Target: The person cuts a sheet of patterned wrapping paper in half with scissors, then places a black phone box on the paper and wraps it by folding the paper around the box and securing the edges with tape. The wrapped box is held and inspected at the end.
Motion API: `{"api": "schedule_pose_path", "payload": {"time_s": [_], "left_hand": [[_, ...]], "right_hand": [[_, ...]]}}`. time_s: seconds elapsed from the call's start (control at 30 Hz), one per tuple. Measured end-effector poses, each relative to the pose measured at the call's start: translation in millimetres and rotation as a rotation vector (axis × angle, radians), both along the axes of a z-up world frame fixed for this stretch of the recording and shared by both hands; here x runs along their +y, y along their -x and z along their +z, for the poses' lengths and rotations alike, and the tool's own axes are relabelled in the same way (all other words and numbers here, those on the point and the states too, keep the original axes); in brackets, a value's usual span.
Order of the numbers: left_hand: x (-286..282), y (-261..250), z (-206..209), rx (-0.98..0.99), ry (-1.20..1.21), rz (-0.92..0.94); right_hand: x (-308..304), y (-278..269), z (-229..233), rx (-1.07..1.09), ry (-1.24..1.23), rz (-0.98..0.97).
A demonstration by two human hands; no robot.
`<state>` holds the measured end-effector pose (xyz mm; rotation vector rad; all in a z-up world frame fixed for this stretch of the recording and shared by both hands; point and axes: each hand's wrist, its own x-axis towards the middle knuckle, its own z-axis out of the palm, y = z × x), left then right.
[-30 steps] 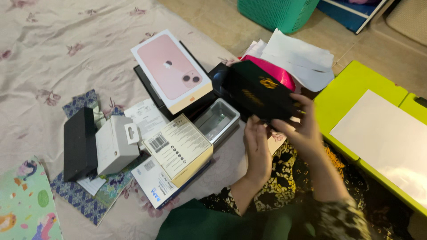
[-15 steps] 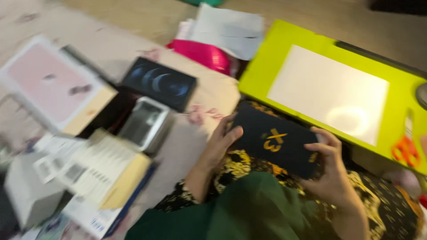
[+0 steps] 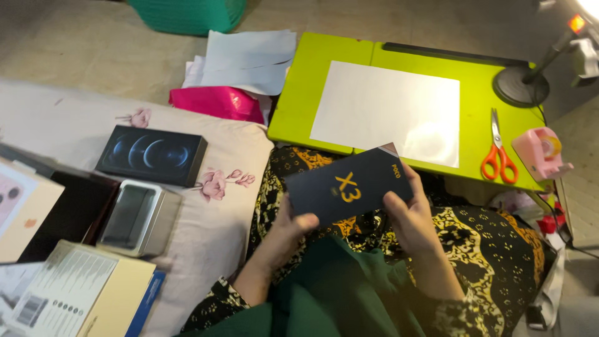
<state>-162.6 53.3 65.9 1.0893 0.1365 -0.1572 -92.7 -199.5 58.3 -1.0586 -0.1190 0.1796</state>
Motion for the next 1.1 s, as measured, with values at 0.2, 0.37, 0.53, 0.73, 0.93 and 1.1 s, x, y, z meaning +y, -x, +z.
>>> {"api": "schedule_pose_path", "payload": {"time_s": [0.2, 0.37, 0.53, 0.73, 0.93, 1.1], "left_hand": [[-21, -1, -14, -0.045, -0.007, -0.099], [-39, -19, -15, -0.008, -0.128, -0.161], [-81, -64, -19, -0.206, -0.219, -0.072], [-68, -168, -33, -0.541, -1.152, 0.227], [-69, -193, -64, -0.666, -1.549, 0.305], [-72, -195, -68, -0.638, -1.516, 0.253]], "right_hand": [[-43, -19, -13, 0.114, -0.018, -0.097], [-31, -22, -8, 0.114, -0.033, -0.226], [-2, -35, 12, 0.087, 0.071, -0.218], [-31, -125, 28, 0.064, 0.067, -0.247], [-25, -201, 4, 0.037, 0.106, -0.185], [-13, -226, -11, 0.072, 0.174, -0.140]]}}
